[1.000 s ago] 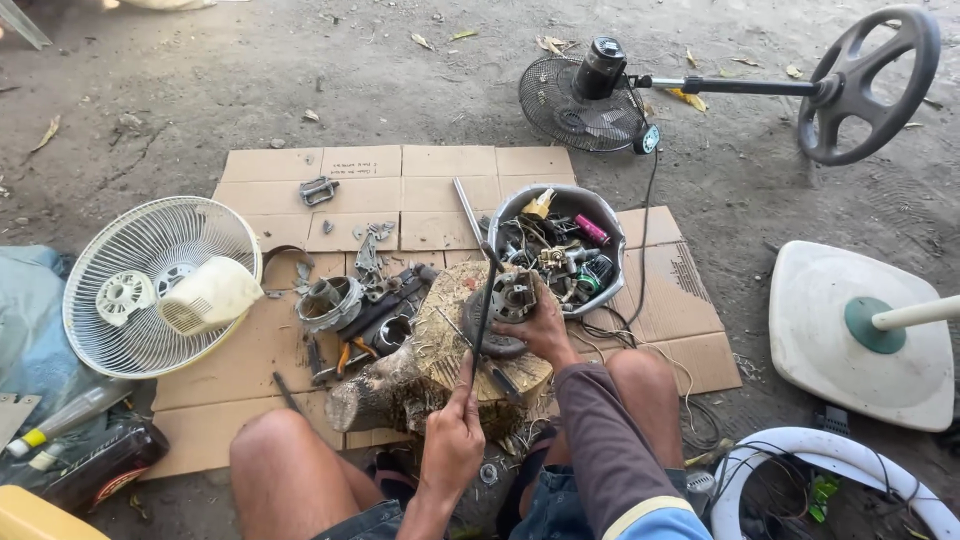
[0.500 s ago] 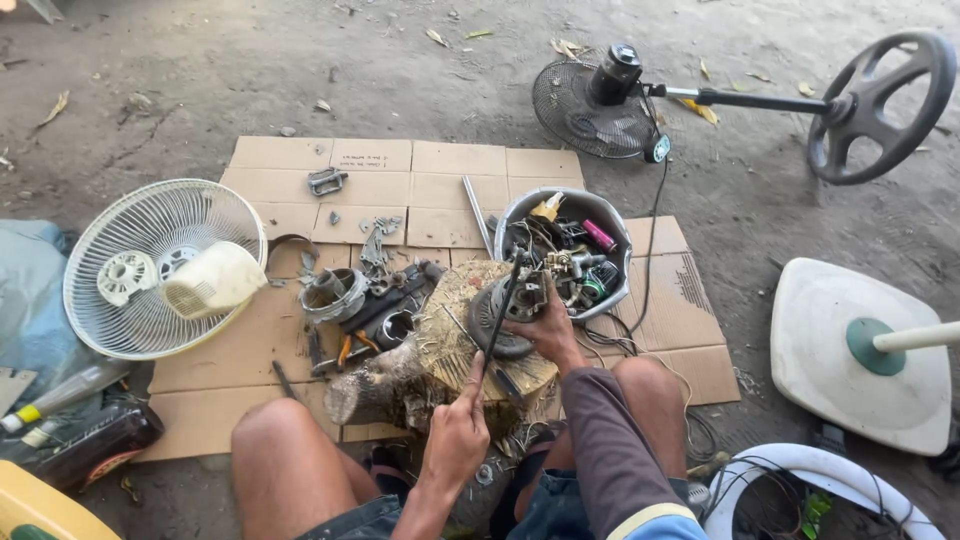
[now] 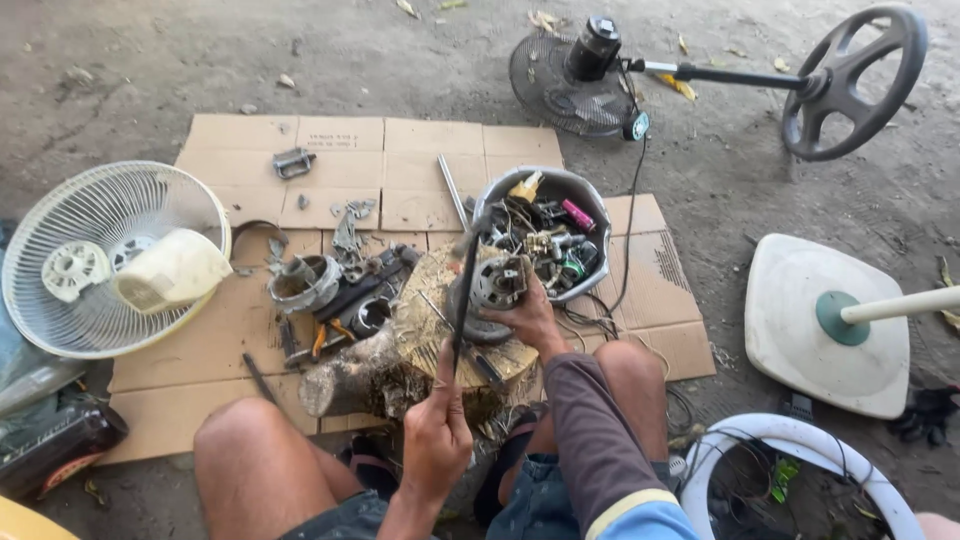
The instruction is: Repairing a fan motor by disassembling and adjusting components using various hand tools
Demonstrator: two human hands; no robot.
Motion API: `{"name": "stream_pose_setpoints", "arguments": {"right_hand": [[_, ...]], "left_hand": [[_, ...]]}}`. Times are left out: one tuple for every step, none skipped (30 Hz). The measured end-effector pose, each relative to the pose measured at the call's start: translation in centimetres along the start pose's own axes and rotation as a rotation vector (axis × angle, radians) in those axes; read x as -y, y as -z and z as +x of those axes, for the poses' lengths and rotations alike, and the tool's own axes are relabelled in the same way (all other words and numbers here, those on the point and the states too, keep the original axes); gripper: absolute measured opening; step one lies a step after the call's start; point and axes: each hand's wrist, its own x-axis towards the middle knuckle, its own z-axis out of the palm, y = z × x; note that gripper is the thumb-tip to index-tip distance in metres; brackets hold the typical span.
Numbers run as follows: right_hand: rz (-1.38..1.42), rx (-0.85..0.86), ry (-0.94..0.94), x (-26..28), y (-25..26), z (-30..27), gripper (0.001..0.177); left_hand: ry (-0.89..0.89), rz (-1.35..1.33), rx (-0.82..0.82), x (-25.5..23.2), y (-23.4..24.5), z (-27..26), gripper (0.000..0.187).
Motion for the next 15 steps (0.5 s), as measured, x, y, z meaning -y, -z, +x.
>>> {"name": "stream_pose_setpoints", "arguments": {"right_hand": [[-0.003, 0.003, -0.009, -0.2, 0.1, -0.3, 0.103], [0.004, -0.006, -0.016, -0.3, 0.3, -0.7, 0.107], [0.015, -0.016, -0.004, 0.1, 0.1, 0.1, 0.11], [0.016, -0.013, 0.006, 0.3, 0.2, 0.2, 0.11], [-0.008, -0.012, -0.036, 0.4, 0.2, 0.2, 0.118], [-0.032, -0.011, -0.077, 0.6, 0.3, 0.1, 0.126], [-0.03, -0.003, -0.069, 0.9, 0.2, 0.3, 0.126], [-0.025, 0.001, -0.069, 1.1, 0.2, 0.5, 0.114], [-0.021, 0.001, -0.082, 1.0, 0.4, -0.6, 0.102], [-0.019, 0.004, -0.087, 0.8, 0.4, -0.7, 0.102], [-0.035, 0.013, -0.075, 0.7, 0.4, -0.3, 0.104], [-0.05, 0.022, -0.063, 0.7, 0.4, 0.1, 0.105], [-0.05, 0.025, -0.054, 1.2, 0.0, 0.3, 0.105], [-0.135, -0.021, -0.166, 1.6, -0.4, 0.4, 0.122], [-0.22, -0.068, -0.285, 1.9, -0.9, 0.3, 0.139]], "left_hand": [[0.008, -0.003, 0.004, 0.8, -0.5, -0.3, 0.07], [-0.005, -0.046, 0.011, 1.4, -1.0, -0.6, 0.069], [-0.033, -0.084, 0.008, 2.4, -1.2, -0.1, 0.069], [-0.039, -0.081, -0.001, 2.6, -1.1, 0.4, 0.069], [0.177, 0.021, 0.165, 2.8, -0.9, 0.7, 0.064], [0.394, 0.123, 0.329, 3.0, -0.8, 1.0, 0.059], [0.395, 0.127, 0.318, 4.0, -1.4, 0.7, 0.059], [0.381, 0.096, 0.243, 5.0, -2.0, 0.4, 0.061], [0.37, 0.064, 0.181, 5.7, -2.8, -0.8, 0.064], [0.376, 0.066, 0.183, 6.1, -2.6, -0.3, 0.064], [0.386, 0.075, 0.15, 6.5, -2.4, 0.6, 0.058], [0.396, 0.084, 0.117, 6.9, -2.2, 1.6, 0.055], [0.392, 0.085, 0.108, 8.3, -2.7, 2.0, 0.055], [0.428, 0.103, 0.106, 9.7, -3.1, 2.3, 0.055], [0.471, 0.121, 0.109, 11.1, -3.5, 2.5, 0.055]]}}
